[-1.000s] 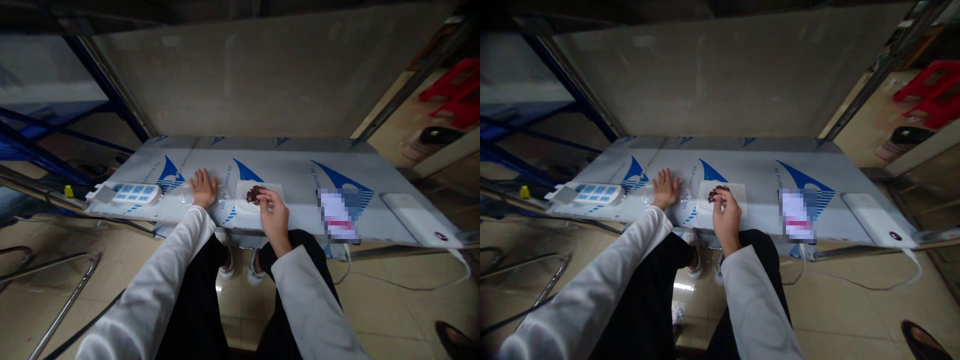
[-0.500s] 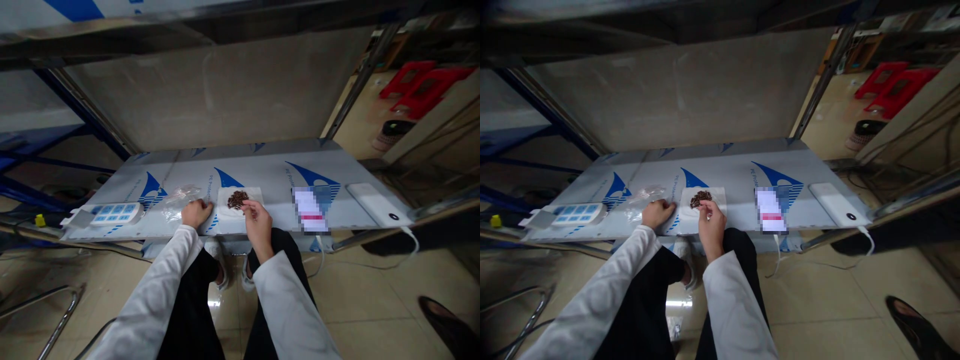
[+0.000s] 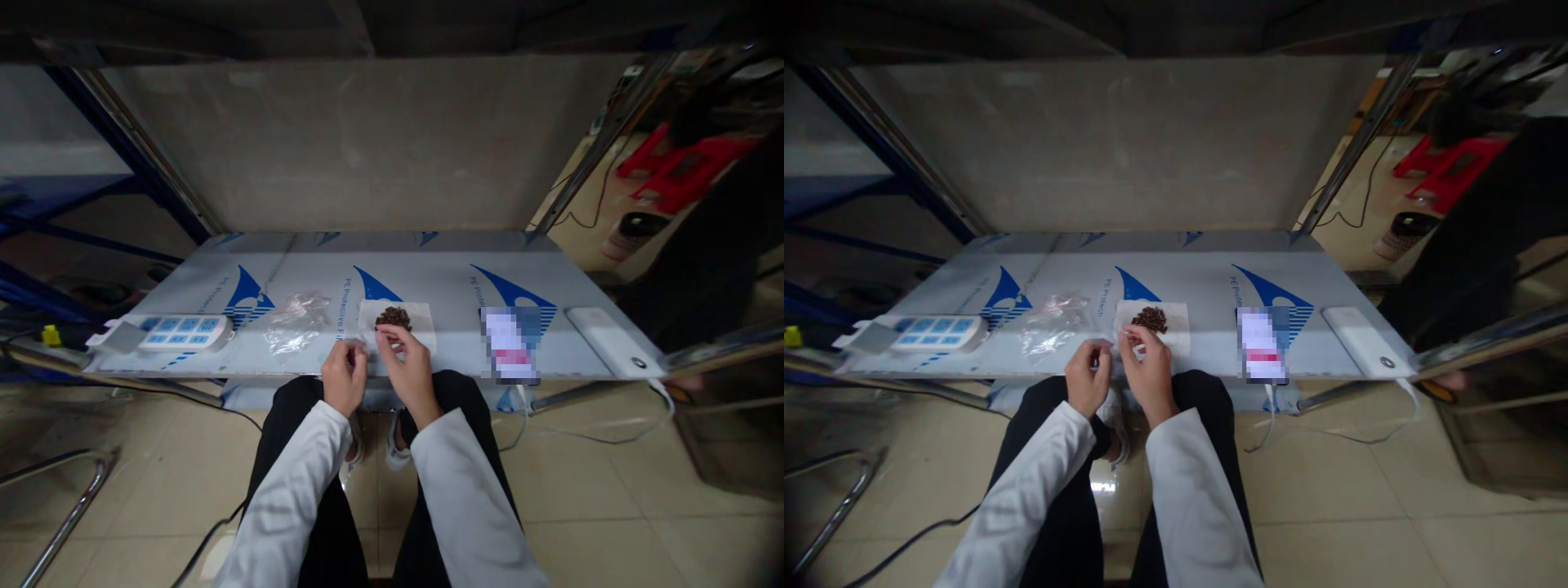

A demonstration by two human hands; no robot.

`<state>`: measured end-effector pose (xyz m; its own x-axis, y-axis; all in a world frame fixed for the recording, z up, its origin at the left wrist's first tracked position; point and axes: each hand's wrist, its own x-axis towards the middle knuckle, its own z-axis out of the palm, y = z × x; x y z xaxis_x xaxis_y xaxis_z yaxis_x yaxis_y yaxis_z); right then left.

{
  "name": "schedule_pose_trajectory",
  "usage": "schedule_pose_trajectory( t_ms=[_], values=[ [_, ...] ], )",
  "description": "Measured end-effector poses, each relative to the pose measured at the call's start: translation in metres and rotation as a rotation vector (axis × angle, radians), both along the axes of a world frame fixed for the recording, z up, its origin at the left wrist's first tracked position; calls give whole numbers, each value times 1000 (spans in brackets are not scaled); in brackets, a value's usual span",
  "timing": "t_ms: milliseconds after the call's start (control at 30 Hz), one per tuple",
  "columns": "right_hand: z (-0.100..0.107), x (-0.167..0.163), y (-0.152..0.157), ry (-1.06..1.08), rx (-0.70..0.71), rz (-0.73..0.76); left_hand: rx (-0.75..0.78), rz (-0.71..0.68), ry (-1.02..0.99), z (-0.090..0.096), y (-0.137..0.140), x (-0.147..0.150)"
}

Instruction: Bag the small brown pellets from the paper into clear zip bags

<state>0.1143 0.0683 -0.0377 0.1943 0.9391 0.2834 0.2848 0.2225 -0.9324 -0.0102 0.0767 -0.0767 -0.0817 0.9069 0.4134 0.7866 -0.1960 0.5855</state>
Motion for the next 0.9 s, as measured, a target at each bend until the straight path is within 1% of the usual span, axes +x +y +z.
schedule_pose_trajectory(
  t_ms=[100, 133, 200, 300, 467, 533, 600, 667, 733, 833, 867, 900],
  values=[
    [7, -8, -1, -110, 51, 151, 147, -185, -157, 0, -8, 6],
    [8, -9, -1, -131, 61, 176, 177, -224, -188, 0, -8, 7],
    [7, -11, 0, -136, 66, 197, 188, -259, -204, 1, -8, 6],
    [1, -9, 2, -93, 38, 200, 156, -275, -206, 3, -8, 3],
    [-9, -3, 2, 34, -73, 245, 68, -339, -173, 9, -6, -6],
    [-13, -1, -2, 51, -87, 257, 31, -351, -132, 12, -6, -9],
    [-18, -1, -7, 44, -87, 236, 2, -343, -97, 15, -7, -11],
    [-25, -1, -15, 19, -79, 183, -10, -341, -88, 18, -11, -12],
    [-31, -3, -23, 19, -83, 160, -2, -360, -86, 21, -18, -10],
    [-37, -6, -34, 131, -97, 156, 21, -402, -90, 22, -31, -8],
    [-37, -6, -37, 194, -101, 138, 33, -371, -116, 21, -35, -8],
    [-36, -6, -41, 259, -106, 105, 44, -302, -162, 20, -38, -8]
  ],
)
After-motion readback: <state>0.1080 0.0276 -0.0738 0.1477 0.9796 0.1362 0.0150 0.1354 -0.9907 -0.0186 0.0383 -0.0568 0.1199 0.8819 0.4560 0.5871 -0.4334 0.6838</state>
